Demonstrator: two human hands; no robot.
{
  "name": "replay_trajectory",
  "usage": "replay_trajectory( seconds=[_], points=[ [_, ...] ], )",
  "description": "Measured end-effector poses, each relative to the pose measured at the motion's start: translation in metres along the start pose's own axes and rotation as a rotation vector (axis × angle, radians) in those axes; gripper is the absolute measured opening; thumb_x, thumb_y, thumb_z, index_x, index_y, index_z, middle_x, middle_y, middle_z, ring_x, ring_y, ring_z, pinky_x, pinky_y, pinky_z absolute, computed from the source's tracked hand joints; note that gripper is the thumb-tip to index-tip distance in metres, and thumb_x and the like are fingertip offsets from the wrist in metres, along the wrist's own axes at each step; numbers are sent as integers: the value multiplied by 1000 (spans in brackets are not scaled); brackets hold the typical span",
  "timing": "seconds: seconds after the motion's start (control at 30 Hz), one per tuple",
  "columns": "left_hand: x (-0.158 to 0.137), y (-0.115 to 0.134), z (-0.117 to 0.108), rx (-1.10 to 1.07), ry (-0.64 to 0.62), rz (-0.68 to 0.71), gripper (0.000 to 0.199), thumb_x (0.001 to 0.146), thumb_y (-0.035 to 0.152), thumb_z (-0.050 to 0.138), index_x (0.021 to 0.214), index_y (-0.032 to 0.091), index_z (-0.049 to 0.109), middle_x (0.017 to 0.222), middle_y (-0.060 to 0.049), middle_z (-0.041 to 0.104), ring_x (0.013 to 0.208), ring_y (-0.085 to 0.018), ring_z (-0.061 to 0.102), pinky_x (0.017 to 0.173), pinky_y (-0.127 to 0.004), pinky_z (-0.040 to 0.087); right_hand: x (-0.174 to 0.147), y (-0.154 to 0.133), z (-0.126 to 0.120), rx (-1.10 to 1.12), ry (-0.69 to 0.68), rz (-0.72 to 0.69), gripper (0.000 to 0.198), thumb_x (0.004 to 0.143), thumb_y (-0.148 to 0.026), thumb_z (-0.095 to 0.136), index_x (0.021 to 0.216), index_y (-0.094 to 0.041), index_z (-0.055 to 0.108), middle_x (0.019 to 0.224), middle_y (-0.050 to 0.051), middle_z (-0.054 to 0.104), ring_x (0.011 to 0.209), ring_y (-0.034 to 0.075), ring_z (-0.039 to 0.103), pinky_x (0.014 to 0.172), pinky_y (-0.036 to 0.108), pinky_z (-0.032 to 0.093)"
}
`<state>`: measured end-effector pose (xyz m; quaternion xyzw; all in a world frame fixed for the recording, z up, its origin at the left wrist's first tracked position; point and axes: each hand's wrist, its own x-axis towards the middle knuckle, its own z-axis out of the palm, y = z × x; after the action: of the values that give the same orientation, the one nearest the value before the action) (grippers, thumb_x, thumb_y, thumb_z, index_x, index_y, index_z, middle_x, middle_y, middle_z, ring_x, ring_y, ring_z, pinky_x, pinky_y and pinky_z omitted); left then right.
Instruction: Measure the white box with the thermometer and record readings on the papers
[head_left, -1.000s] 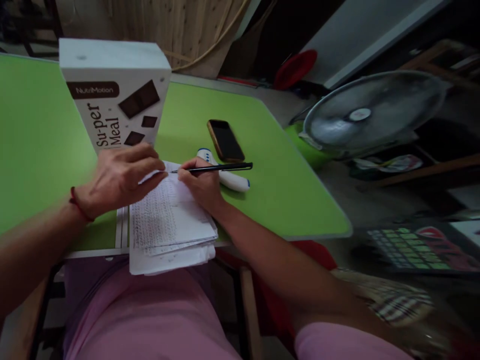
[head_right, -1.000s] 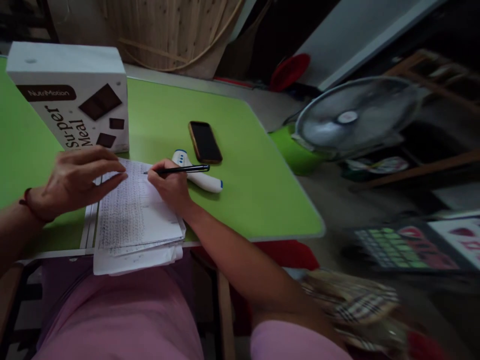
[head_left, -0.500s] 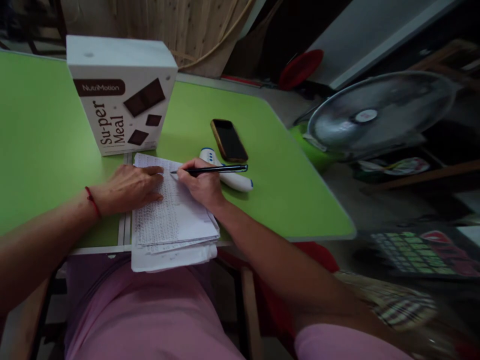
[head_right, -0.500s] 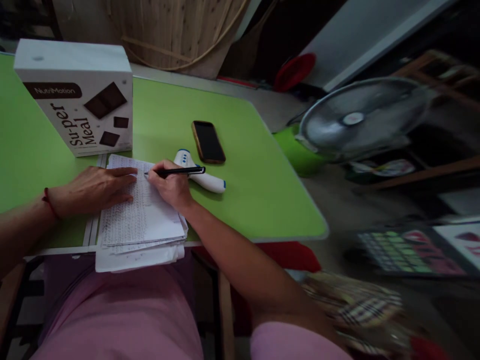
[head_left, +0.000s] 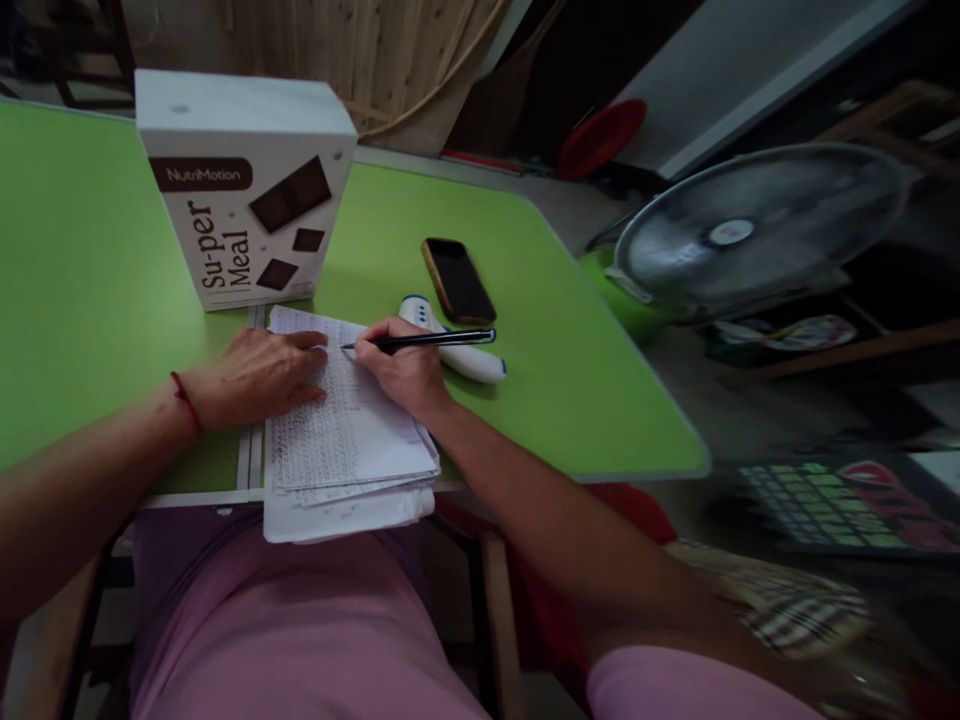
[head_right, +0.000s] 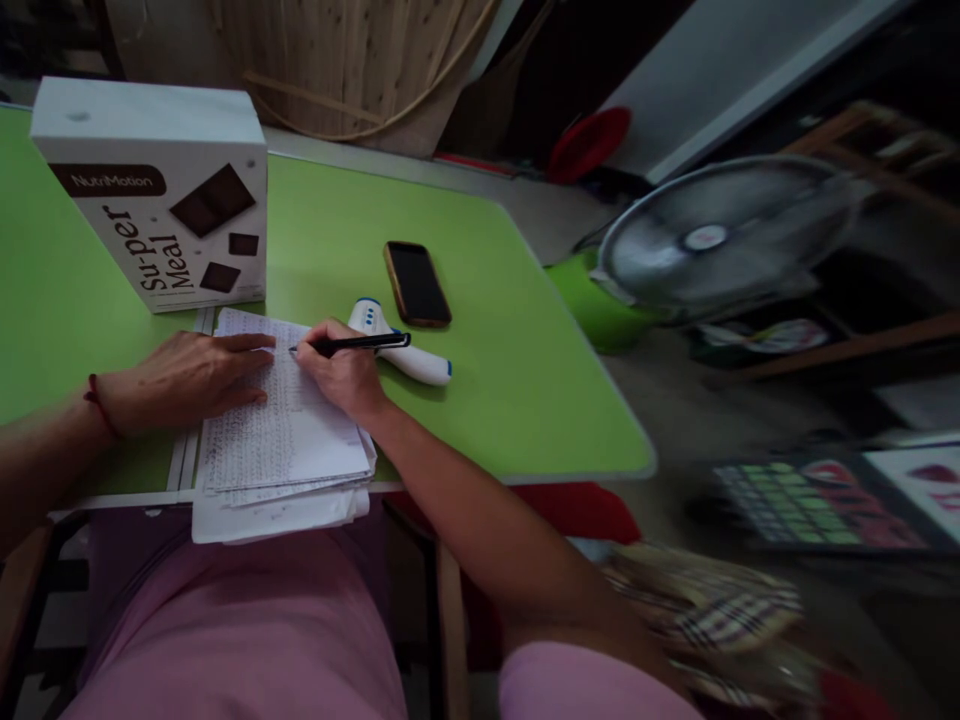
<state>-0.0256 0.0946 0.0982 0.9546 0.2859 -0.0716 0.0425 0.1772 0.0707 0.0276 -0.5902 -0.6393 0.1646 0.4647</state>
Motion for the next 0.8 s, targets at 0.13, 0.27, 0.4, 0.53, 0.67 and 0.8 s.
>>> replay_trajectory(
  seconds=[0.13, 0.27, 0.4, 0.53, 0.67, 0.8],
  points=[
    [0, 0, 0, 9, 3, 7, 31, 98, 35, 52, 118, 15, 64, 149, -8, 50, 89, -27, 70, 64, -33, 49, 0, 1, 0, 13, 40, 14, 9, 75, -24, 60, 67, -23, 57, 62, -2, 61, 60, 14, 54, 62, 30, 48],
    [0, 1, 0, 5, 0, 8, 33, 97, 35, 51, 118, 14, 64, 148, -10, 51, 89, -26, 70, 65, -33, 50, 0, 1, 1, -13, 36, -1, 9, 75, -23, 59, 67, -23, 57, 61, -2, 60, 60, 14, 54, 63, 30, 48],
    [0, 0, 0, 12, -11, -2, 33, 98, 36, 50, 120, 15, 64, 149, -9, 50, 90, -27, 70, 67, -35, 51, 0, 0, 1, -18, 18, 3, 9, 75, -22, 58, 66, -23, 57, 61, -2, 59, 60, 14, 53, 61, 30, 46],
    [0, 0, -1, 7, -14, -1, 35, 98, 36, 51, 123, 16, 63, 150, -9, 49, 92, -27, 70, 69, -35, 52, 0, 0, 0, -14, 29, 8, 9, 74, -23, 59, 65, -23, 56, 61, -3, 59, 60, 14, 52, 61, 29, 46],
    [0, 0, -1, -6, -6, -1, 35, 97, 36, 51, 121, 15, 64, 149, -11, 50, 90, -26, 70, 70, -34, 52, 0, 1, 0, -23, 30, 5, 9, 75, -24, 57, 67, -23, 56, 61, -3, 59, 60, 14, 52, 62, 30, 46],
    [0, -1, 1, -7, 1, -9, 35, 97, 36, 51, 124, 16, 63, 149, -9, 50, 92, -27, 70, 69, -34, 52, 0, 2, 1, -18, 59, 8, 9, 75, -24, 56, 65, -24, 54, 60, -2, 58, 59, 14, 52, 61, 30, 46]
  ],
)
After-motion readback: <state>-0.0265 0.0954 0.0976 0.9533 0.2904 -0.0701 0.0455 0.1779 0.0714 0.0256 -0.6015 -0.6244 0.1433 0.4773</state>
